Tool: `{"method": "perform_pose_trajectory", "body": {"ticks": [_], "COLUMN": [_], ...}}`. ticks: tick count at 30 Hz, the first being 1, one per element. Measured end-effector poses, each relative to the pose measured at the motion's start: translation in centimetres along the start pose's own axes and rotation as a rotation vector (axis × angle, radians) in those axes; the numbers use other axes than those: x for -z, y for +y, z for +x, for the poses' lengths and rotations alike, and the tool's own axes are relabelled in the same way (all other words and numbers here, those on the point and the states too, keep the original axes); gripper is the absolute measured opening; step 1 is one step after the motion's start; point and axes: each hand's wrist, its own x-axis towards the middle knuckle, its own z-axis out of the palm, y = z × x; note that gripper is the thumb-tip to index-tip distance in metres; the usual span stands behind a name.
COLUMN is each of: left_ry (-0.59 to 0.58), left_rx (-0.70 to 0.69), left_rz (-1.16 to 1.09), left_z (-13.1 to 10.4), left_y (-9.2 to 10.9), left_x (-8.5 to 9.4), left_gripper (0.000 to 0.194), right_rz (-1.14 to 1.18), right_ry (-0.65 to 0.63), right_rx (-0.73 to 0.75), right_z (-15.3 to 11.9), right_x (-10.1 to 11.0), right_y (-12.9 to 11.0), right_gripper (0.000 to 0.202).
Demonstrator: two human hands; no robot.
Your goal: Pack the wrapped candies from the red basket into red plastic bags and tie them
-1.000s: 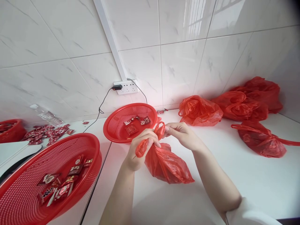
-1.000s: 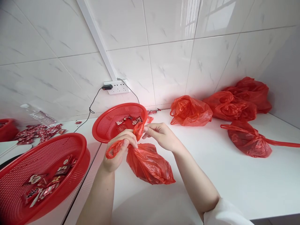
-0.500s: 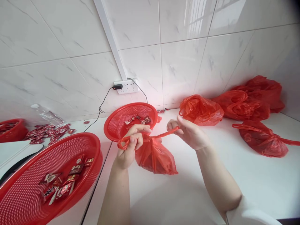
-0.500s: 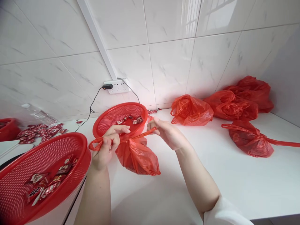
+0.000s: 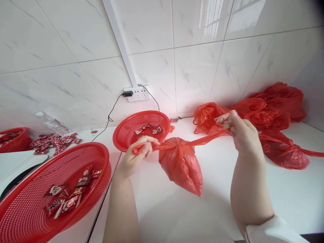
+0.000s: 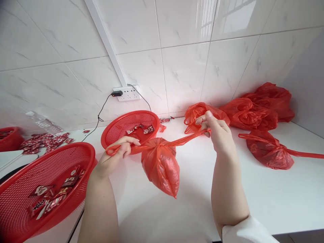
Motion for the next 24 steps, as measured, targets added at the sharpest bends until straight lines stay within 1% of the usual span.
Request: {"method": "perform_pose_trajectory", "body": {"ticks": [2, 3, 4, 5, 7, 9, 11, 12, 13, 15, 16, 17, 19, 20, 22, 24], "left_ry": [-0.071, -0.107, -0.146, -0.187, -0.258, -0.277, -0.266, -0.259, -0.257, -0.254, -0.244, -0.228, -0.193, -0.182, -0.178, -0.178], "left_rx": [0.092, 0.135, 0.177, 0.214, 0.278, 0.313, 0.327, 0.329, 0.329, 0.324, 0.327, 0.334, 0.351, 0.358, 0.363, 0.369], "left_rz": [0.039, 0.069, 0.102, 0.135, 0.202, 0.276, 0.337, 0.355, 0.362, 0.348, 0.333, 0.316, 0.289, 0.283, 0.285, 0.3], "left_z": [0.5, 0.7, 0.9, 1.0, 1.2, 1.4, 1.5, 1.5, 1.5, 1.4, 1.3, 1.2, 0.9, 0.8, 0.6, 0.5], "left_y": [0.3, 0.5, 0.6, 0.7, 0.7, 0.4, 0.1, 0.0, -0.1, -0.1, -0.1, -0.1, -0.2, -0.2, -0.3, -0.3], "left_x": [-0.7, -1.0, -1.3, -1.6, -2.1, -2.5, -2.6, -2.6, -2.6, -2.4, -2.3, -2.1, -1.8, -1.6, -1.2, -0.9], "left_gripper": [0.037, 0.039, 0.04, 0.04, 0.038, 0.037, 0.036, 0.035, 0.034, 0.028, 0.025, 0.025, 0.032, 0.035, 0.037, 0.037], "right_rz": [0.027, 0.035, 0.007, -0.042, -0.189, -0.354, -0.5, -0.559, -0.606, -0.672, -0.699, -0.722, -0.757, -0.772, -0.807, -0.868], "right_ry": [-0.006, -0.026, -0.078, -0.152, -0.342, -0.498, -0.582, -0.611, -0.651, -0.77, -0.828, -0.869, -0.901, -0.899, -0.885, -0.832], "right_rx": [-0.028, -0.039, -0.034, -0.025, -0.007, 0.026, 0.105, 0.157, 0.217, 0.317, 0.352, 0.371, 0.383, 0.372, 0.325, 0.216], "right_z": [-0.3, -0.4, -0.6, -0.7, -0.9, -1.4, -2.2, -2.8, -3.4, -4.8, -5.3, -5.7, -5.8, -5.6, -4.6, -3.4], "right_x": [-0.3, -0.5, -0.7, -1.0, -1.6, -2.7, -4.4, -5.4, -6.4, -8.2, -8.8, -9.2, -8.9, -8.2, -5.8, -2.4], "right_y": [-0.4, -0.8, -1.1, -1.5, -2.0, -1.9, -1.0, -0.3, 0.6, 2.4, 3.2, 3.9, 4.8, 5.1, 5.5, 5.9], "right_gripper": [0.056, 0.054, 0.052, 0.052, 0.052, 0.047, 0.036, 0.037, 0.047, 0.068, 0.07, 0.065, 0.048, 0.046, 0.047, 0.046]}}
